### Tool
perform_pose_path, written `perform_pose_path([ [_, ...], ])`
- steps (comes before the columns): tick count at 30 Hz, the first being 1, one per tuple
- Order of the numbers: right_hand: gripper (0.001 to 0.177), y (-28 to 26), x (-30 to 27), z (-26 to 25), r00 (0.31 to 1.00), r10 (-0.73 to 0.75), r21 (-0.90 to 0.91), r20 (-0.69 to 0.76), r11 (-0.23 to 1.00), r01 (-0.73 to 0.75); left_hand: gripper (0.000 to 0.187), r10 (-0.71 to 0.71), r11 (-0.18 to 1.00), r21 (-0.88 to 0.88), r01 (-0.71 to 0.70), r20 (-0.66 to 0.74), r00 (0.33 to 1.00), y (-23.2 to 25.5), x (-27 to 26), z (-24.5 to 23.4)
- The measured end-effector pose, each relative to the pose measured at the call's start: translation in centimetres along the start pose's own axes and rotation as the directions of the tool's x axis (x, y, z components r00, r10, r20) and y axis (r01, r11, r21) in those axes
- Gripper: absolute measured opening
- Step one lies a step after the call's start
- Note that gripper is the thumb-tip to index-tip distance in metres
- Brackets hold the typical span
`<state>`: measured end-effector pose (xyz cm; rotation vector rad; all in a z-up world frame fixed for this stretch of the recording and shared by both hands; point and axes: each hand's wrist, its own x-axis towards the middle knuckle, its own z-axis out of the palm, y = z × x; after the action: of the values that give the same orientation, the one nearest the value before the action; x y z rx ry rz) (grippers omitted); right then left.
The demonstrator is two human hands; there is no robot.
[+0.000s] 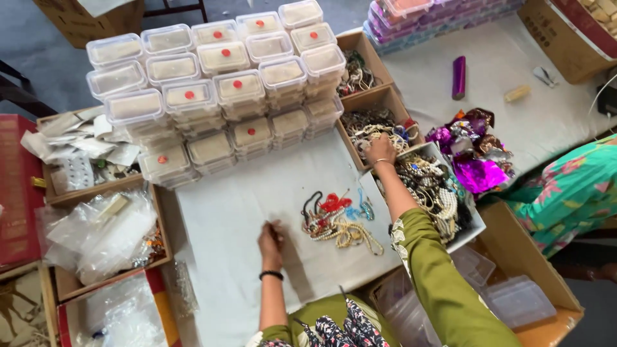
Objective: The person sits at a table and repeatedly picks up beaded necklaces from a box, places them into small beige cloth pouches, and ties the pouches closed. The person then places the tied pouches into small clear plastic containers and stacks them on the table.
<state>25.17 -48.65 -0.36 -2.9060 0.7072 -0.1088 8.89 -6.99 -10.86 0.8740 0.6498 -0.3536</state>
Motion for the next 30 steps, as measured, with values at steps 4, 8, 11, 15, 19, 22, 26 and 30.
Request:
perform_pose_path([
  [4,0.026,-0.4,3.0,0.5,0.999,-0.005,-0.110,-0.032,0.994,0.001,0.040,-0.015,0.999,0.039,0.012,0.066,0.998,1.1,-2.0,1.2],
  [8,0.039,-2.5,4.2,-0.2,0.989,-0.145,-0.042,0.026,0.988,0.146,0.044,-0.104,0.994,-0.006,0.105,0.037,0.994,3.0,-3.3,1.8],
  [11,0.055,-4.6,5.4,0.2,0.974,-0.194,-0.025,0.117,0.980,0.198,0.046,-0.130,0.991,-0.006,0.130,-0.012,0.991,3.3,-3.4,2.3],
  [15,0.055,-3.6,7.2,5.2,0.958,-0.238,-0.095,0.159,0.962,0.255,0.047,-0.126,0.991,0.028,0.129,-0.093,0.988,3.7,-3.3,3.4],
  [19,0.032,-5.3,6.4,1.3,0.972,-0.176,-0.153,0.152,0.968,0.199,0.047,-0.128,0.989,0.046,0.137,-0.162,0.978,3.5,-2.8,3.7],
  [22,0.021,-3.5,7.2,0.2,0.989,-0.071,0.206,0.128,0.978,0.043,0.047,-0.137,0.987,0.050,0.149,-0.192,0.972,3.5,-2.8,3.8],
  [26,0.040,-2.4,7.9,-5.1,0.997,-0.023,0.519,0.070,0.854,-0.016,0.047,-0.111,0.990,0.067,0.125,-0.186,0.976,3.3,-2.8,3.5],
  [30,0.026,-3.7,6.5,-13.5,0.982,-0.010,0.712,0.190,0.690,-0.131,0.047,-0.116,0.991,0.053,0.125,-0.136,0.984,2.8,-2.1,2.7],
])
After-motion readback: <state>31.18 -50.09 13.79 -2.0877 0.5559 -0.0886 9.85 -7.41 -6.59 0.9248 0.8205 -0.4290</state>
